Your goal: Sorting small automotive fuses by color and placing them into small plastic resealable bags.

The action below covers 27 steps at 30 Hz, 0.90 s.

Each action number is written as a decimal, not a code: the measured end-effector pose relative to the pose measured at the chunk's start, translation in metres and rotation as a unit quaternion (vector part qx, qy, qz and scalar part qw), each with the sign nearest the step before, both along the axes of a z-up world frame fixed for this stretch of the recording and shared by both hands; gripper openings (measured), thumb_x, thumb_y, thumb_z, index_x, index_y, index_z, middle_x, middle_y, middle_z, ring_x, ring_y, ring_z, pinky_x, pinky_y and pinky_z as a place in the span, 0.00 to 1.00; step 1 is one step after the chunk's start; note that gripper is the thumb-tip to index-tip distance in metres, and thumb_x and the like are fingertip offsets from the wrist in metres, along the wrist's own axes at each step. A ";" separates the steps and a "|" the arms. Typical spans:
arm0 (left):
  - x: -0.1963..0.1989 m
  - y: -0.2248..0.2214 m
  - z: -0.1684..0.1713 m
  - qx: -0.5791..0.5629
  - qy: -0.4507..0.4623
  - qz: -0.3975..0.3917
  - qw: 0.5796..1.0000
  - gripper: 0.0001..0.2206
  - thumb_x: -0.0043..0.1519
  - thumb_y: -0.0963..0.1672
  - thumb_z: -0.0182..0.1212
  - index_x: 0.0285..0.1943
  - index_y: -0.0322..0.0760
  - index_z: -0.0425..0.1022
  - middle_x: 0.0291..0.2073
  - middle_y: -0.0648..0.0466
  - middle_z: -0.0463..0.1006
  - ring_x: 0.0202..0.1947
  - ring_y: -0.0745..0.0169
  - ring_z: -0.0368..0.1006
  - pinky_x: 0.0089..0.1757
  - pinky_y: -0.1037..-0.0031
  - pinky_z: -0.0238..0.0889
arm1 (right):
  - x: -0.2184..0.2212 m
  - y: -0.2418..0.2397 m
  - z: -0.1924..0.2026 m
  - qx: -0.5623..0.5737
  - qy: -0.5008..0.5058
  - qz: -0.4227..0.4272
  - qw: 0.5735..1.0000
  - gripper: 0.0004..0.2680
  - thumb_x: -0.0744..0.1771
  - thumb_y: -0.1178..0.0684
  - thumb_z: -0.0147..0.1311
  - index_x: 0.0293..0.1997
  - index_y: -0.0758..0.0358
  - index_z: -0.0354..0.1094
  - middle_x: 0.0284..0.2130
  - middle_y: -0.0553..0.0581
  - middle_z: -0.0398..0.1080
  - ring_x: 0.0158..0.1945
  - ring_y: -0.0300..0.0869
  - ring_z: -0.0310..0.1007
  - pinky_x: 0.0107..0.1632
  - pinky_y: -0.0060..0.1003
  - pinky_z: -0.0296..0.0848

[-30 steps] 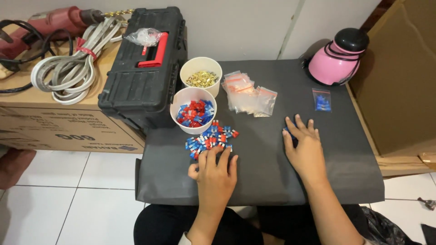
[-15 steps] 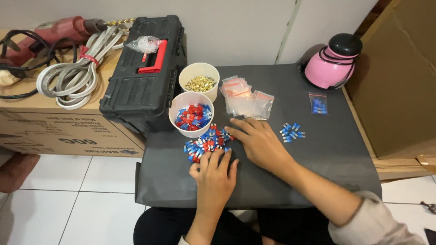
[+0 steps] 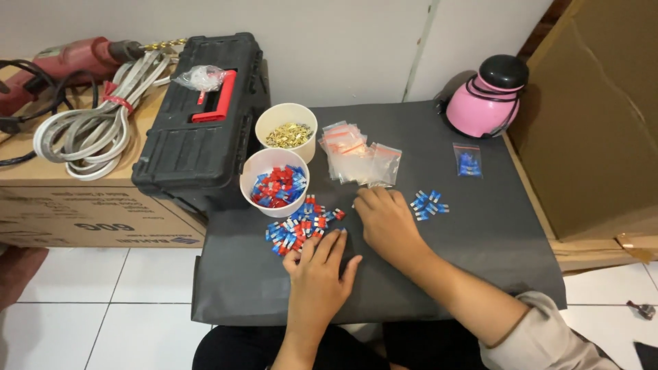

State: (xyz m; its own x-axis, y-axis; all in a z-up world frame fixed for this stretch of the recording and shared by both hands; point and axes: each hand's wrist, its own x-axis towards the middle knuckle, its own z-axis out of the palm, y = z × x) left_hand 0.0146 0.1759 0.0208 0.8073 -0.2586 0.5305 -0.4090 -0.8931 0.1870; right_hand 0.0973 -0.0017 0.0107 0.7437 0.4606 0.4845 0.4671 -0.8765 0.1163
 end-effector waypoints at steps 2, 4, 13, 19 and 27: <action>-0.001 0.000 -0.001 -0.003 -0.005 -0.002 1.000 0.20 0.62 0.54 0.60 0.59 0.45 0.77 0.55 0.65 0.76 0.52 0.61 0.68 0.48 0.58 0.51 | -0.007 0.002 -0.009 0.009 0.016 0.035 0.999 0.06 0.63 0.57 0.46 0.40 0.57 0.67 0.45 0.54 0.69 0.48 0.49 0.68 0.50 0.44 0.64; 0.001 0.000 -0.001 -0.005 -0.013 -0.006 1.000 0.20 0.61 0.53 0.61 0.58 0.44 0.78 0.55 0.65 0.77 0.52 0.61 0.68 0.47 0.58 0.51 | -0.015 0.003 -0.006 0.019 0.027 0.068 0.997 0.05 0.65 0.53 0.45 0.42 0.57 0.66 0.45 0.55 0.68 0.49 0.51 0.67 0.51 0.46 0.62; -0.015 -0.025 -0.012 0.016 0.089 -0.048 0.995 0.25 0.58 0.48 0.52 0.67 0.44 0.70 0.64 0.64 0.70 0.55 0.53 0.63 0.46 0.53 0.50 | -0.074 -0.024 0.003 0.103 0.092 0.040 0.990 0.13 0.66 0.57 0.49 0.55 0.65 0.69 0.57 0.61 0.69 0.61 0.52 0.68 0.60 0.45 0.66; -0.026 -0.070 -0.007 0.036 0.087 -0.104 0.990 0.29 0.59 0.49 0.53 0.72 0.40 0.64 0.66 0.60 0.66 0.55 0.50 0.64 0.46 0.50 0.54 | -0.103 -0.069 0.001 0.218 0.129 -0.052 0.966 0.11 0.68 0.54 0.48 0.53 0.69 0.69 0.54 0.67 0.71 0.59 0.57 0.69 0.61 0.50 0.68; -0.012 -0.116 -0.004 0.110 0.002 -0.106 0.988 0.29 0.64 0.52 0.50 0.74 0.38 0.63 0.70 0.56 0.64 0.56 0.53 0.65 0.51 0.54 0.56 | -0.099 -0.101 0.014 0.242 0.079 -0.161 0.954 0.13 0.69 0.54 0.48 0.57 0.64 0.72 0.54 0.65 0.70 0.55 0.58 0.68 0.57 0.52 0.69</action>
